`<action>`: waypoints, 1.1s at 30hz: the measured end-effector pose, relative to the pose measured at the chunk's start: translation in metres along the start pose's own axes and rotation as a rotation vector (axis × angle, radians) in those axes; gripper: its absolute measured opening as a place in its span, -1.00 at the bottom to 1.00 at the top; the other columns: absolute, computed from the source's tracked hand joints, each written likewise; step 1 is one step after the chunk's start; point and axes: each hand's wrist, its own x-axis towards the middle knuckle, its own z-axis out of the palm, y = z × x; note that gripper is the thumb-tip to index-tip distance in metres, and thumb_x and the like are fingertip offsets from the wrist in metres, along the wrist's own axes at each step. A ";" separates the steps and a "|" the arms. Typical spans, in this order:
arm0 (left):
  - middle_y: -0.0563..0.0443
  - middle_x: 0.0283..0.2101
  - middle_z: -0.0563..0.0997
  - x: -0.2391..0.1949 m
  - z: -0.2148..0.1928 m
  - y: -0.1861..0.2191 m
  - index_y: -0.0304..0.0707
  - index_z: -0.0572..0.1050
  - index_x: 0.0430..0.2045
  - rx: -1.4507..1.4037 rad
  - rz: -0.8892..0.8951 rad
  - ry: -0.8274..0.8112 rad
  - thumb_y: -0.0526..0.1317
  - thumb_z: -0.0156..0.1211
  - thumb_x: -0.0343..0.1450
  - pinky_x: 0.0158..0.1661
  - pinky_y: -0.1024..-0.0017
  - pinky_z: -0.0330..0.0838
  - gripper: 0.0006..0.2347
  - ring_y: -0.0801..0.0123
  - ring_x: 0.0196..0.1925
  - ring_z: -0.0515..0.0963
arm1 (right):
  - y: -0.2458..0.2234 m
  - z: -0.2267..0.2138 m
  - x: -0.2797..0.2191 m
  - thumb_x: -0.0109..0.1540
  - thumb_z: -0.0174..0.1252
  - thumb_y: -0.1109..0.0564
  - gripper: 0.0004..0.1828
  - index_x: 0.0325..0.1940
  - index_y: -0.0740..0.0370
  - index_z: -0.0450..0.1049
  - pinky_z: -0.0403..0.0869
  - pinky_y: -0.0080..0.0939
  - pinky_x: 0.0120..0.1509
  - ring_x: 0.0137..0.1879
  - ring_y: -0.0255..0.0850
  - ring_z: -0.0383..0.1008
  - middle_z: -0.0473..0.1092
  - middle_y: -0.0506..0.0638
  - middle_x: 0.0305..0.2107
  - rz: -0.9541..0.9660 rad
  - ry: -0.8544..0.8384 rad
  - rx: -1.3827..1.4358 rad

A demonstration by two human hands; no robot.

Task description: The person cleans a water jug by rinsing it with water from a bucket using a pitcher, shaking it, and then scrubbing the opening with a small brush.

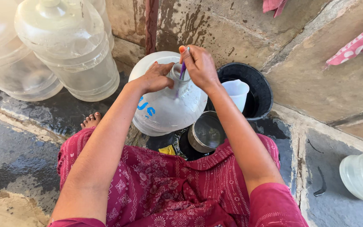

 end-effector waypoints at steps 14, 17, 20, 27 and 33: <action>-0.35 0.31 0.30 -0.002 0.001 0.003 -0.23 0.15 0.33 -0.016 0.069 0.001 -0.10 0.31 0.17 0.40 0.02 -0.30 -0.23 0.00 0.46 0.13 | -0.026 -0.009 0.005 0.46 -0.11 0.01 -0.63 -0.18 0.23 0.55 0.38 -0.04 -0.03 -0.20 -0.03 0.42 0.48 -0.01 -0.43 -0.113 -0.064 -0.131; -0.17 0.30 0.44 -0.002 0.000 -0.001 -0.08 0.31 0.28 0.034 -0.042 -0.079 -0.12 0.20 0.16 0.48 0.04 -0.26 -0.32 0.09 0.47 0.23 | -0.030 -0.018 0.007 0.48 -0.13 -0.01 -0.61 -0.15 0.24 0.53 0.39 -0.08 -0.01 -0.18 -0.04 0.43 0.46 -0.01 -0.44 -0.053 -0.030 -0.030; -0.24 0.35 0.33 -0.003 -0.001 0.000 -0.10 0.22 0.34 0.000 0.011 -0.028 -0.12 0.26 0.15 0.45 0.06 -0.35 -0.25 0.04 0.49 0.10 | -0.040 -0.058 0.008 0.52 -0.17 -0.02 -0.58 -0.23 0.21 0.49 0.38 -0.14 -0.02 -0.21 -0.09 0.40 0.40 0.00 -0.45 -0.002 0.051 0.012; -0.20 0.34 0.38 -0.002 0.002 0.004 -0.02 0.24 0.35 -0.001 -0.008 -0.082 -0.12 0.21 0.15 0.49 0.09 -0.31 -0.26 0.12 0.50 0.17 | -0.037 -0.024 0.002 0.51 -0.17 -0.08 -0.55 -0.27 0.19 0.49 0.38 -0.11 -0.08 -0.20 -0.11 0.42 0.42 0.00 -0.41 -0.067 -0.063 -0.125; -0.18 0.35 0.38 -0.002 0.003 0.010 0.02 0.27 0.31 0.012 0.019 -0.071 -0.12 0.22 0.14 0.47 0.08 -0.31 -0.29 0.14 0.48 0.18 | -0.030 -0.048 0.004 0.50 -0.05 -0.08 -0.63 -0.13 0.25 0.48 0.45 -0.11 -0.05 -0.16 -0.20 0.46 0.45 -0.01 -0.34 -0.057 -0.051 -0.029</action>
